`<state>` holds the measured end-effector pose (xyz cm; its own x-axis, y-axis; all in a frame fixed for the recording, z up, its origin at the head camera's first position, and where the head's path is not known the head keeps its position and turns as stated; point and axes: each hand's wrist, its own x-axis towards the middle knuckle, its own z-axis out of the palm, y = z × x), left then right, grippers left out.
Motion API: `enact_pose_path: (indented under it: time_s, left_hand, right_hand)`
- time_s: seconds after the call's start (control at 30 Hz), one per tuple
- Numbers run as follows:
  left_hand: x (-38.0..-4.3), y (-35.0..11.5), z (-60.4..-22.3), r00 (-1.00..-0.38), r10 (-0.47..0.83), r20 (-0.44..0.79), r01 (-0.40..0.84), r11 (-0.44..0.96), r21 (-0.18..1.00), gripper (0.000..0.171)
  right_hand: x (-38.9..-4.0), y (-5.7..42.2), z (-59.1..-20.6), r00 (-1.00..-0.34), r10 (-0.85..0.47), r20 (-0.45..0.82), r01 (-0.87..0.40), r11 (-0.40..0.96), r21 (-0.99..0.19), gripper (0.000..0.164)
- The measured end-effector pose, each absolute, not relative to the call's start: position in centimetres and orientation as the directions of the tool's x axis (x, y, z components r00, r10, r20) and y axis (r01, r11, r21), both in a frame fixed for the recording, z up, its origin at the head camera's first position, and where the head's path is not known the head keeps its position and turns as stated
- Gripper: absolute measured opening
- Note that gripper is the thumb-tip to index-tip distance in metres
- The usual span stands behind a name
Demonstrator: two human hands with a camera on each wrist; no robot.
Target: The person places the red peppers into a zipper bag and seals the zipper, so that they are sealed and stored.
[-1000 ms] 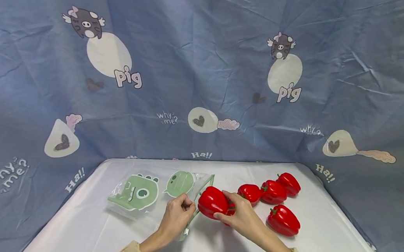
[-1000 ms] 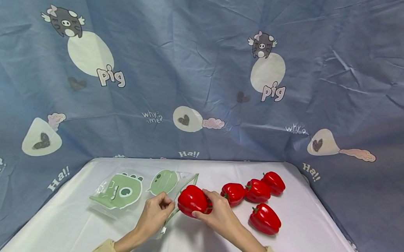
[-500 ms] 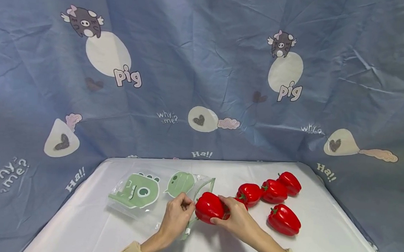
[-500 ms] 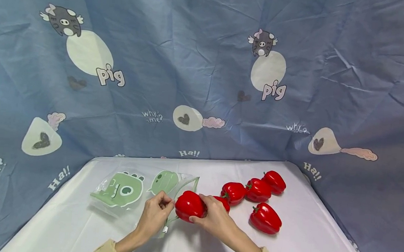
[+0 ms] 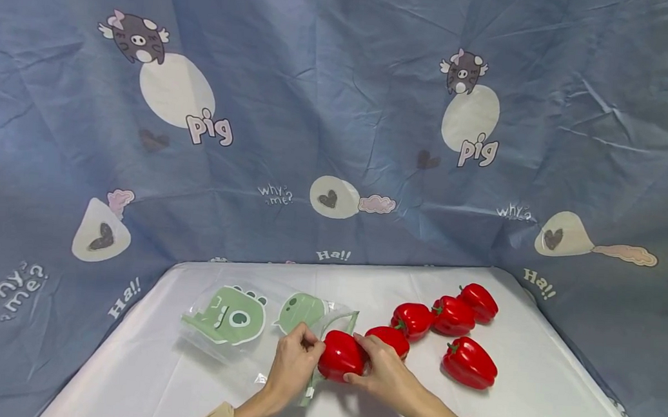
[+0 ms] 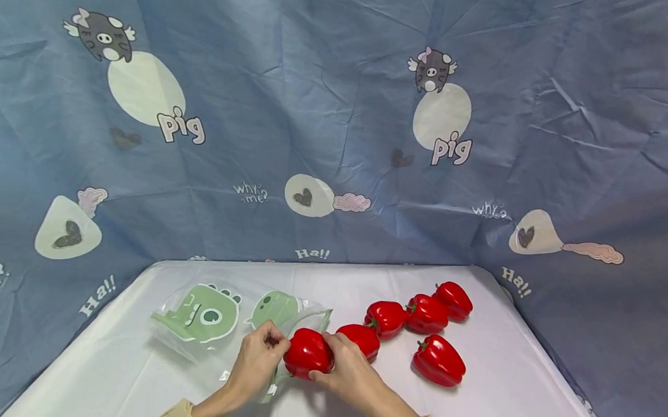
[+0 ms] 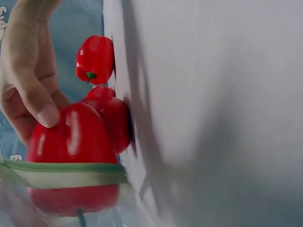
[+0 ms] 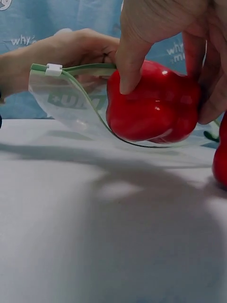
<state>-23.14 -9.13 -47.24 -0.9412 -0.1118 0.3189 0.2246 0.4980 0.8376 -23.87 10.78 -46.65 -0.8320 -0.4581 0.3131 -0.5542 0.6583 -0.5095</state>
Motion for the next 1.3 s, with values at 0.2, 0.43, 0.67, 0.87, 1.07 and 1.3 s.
enact_pose_path:
  time_s: [0.2,0.43,0.67,0.87,1.07,1.3]
  left_hand:
    - [-22.9,-9.4,-46.5,-0.964,-0.075,0.256,0.174,0.553,0.815,0.007]
    - [-22.9,-9.8,-45.9,-0.992,0.029,0.121,0.122,0.417,0.901,0.004]
    - [-22.7,-9.8,-45.9,-0.994,0.069,0.085,0.104,0.35,0.931,0.005]
    - [-22.6,-9.6,-45.7,-0.995,0.068,0.077,0.095,0.32,0.943,0.007]
    - [-22.2,-9.2,-45.8,-0.994,0.067,0.085,0.103,0.35,0.931,0.006]
    - [-21.9,-8.9,-45.8,-0.991,0.056,0.122,0.135,0.399,0.907,0.006]
  right_hand:
    - [-23.5,10.6,-47.4,-0.832,-0.486,0.269,-0.55,0.656,-0.516,0.064]
    - [-23.2,10.5,-48.1,-0.828,-0.512,0.229,-0.547,0.649,-0.528,0.066]
    - [-23.0,10.3,-48.6,-0.824,-0.505,0.257,-0.549,0.599,-0.583,0.065]
    - [-23.2,10.1,-48.8,-0.832,-0.489,0.261,-0.523,0.537,-0.662,0.061]
    - [-23.4,9.6,-49.2,-0.835,-0.468,0.289,-0.519,0.498,-0.694,0.059]
    - [-23.6,9.0,-49.5,-0.844,-0.45,0.291,-0.511,0.515,-0.688,0.061]
